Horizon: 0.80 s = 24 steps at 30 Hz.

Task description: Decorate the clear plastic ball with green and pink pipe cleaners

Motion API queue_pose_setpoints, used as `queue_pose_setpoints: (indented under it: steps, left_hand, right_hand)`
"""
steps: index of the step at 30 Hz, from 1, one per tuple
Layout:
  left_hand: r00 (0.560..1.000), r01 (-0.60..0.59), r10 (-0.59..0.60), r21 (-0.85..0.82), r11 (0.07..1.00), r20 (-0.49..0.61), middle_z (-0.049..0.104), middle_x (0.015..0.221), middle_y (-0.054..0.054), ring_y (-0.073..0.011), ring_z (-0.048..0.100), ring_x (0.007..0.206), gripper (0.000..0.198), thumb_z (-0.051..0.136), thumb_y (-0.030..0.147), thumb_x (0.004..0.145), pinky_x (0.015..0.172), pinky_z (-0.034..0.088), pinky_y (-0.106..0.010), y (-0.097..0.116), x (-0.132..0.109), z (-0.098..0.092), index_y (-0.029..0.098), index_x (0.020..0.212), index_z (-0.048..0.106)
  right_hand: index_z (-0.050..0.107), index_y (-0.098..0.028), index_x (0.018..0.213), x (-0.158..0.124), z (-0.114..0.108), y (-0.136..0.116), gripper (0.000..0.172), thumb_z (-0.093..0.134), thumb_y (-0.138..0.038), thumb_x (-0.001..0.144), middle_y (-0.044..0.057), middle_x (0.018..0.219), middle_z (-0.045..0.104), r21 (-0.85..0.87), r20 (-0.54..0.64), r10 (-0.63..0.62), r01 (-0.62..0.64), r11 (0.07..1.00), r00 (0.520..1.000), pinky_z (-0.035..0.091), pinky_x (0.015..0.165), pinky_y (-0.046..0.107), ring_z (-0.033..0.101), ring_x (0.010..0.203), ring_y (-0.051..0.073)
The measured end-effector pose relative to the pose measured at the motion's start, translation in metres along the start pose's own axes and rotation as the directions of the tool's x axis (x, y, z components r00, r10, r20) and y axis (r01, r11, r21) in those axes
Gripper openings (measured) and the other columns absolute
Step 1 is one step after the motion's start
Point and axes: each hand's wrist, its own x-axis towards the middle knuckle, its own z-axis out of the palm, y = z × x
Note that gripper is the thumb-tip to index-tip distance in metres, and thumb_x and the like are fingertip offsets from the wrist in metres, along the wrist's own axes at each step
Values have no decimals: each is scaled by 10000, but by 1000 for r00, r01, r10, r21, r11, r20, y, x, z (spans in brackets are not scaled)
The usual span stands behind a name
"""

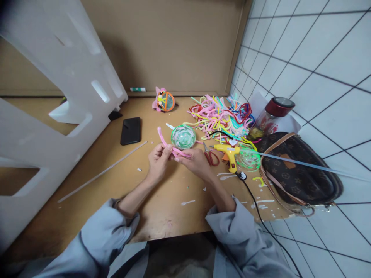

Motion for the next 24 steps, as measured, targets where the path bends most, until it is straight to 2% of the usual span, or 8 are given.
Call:
queue_pose_setpoints:
  steps: [3, 6, 9, 13, 17, 20, 24]
  left_hand:
    - [998, 44, -40, -93, 995, 47, 601, 566, 18, -86, 511, 515, 473, 708, 618, 804, 529, 398, -216, -2, 1, -1, 147, 769, 686]
    - [992, 116, -104, -204, 972, 71, 725, 742, -45, -102, 575, 541, 476, 709, 609, 797, 496, 407, -228, -3, 2, 0, 146, 905, 731]
    - [982, 188, -173, -276, 942, 79, 763, 859, -60, -87, 579, 535, 428, 787, 537, 738, 485, 402, -222, -4, 2, 1, 155, 927, 746]
    - [971, 240, -221, -327, 914, 95, 725, 739, -20, -60, 504, 478, 401, 845, 479, 680, 470, 361, -212, -3, 1, 5, 149, 887, 751]
    - [965, 262, -236, -353, 898, 115, 578, 537, 52, -39, 386, 428, 385, 841, 467, 690, 475, 317, -208, 0, -1, 9, 139, 870, 751]
    - [958, 286, -256, -360, 888, 131, 508, 482, 74, -37, 348, 420, 393, 843, 477, 689, 477, 285, -205, 2, -2, 10, 138, 867, 755]
    - [954, 295, -255, -354, 887, 157, 507, 478, 71, -36, 352, 424, 406, 845, 496, 687, 486, 278, -205, 0, -4, 11, 141, 869, 769]
  right_hand:
    - [614, -172, 629, 0, -4, -2, 291, 646, -439, 741, -60, 541, 382, 47, -48, 38, -36, 998, 998, 219, 516, 246, 311, 527, 81]
    - [596, -186, 650, 0, -9, -2, 288, 659, -449, 751, -66, 524, 424, 159, -156, 38, -13, 987, 987, 226, 499, 240, 324, 503, 78]
    - [557, -201, 685, -1, -11, -4, 302, 637, -470, 796, -81, 513, 409, 273, -220, 40, 22, 962, 975, 221, 482, 234, 301, 475, 71]
    - [550, -211, 760, -1, -6, -12, 270, 640, -465, 775, -82, 540, 439, 311, -233, 48, 28, 950, 971, 256, 472, 226, 321, 469, 74]
    - [568, -203, 691, 0, 1, -12, 202, 657, -382, 721, -76, 550, 399, 228, -307, 27, 46, 973, 951, 282, 488, 230, 302, 496, 75]
    - [558, -198, 609, 1, 3, -5, 251, 648, -388, 746, -58, 546, 409, 150, -308, 0, 49, 987, 951, 276, 501, 240, 304, 508, 79]
    - [623, -188, 628, 0, 5, 0, 319, 646, -464, 786, -37, 544, 473, 84, -278, -7, 31, 996, 961, 321, 525, 252, 385, 530, 104]
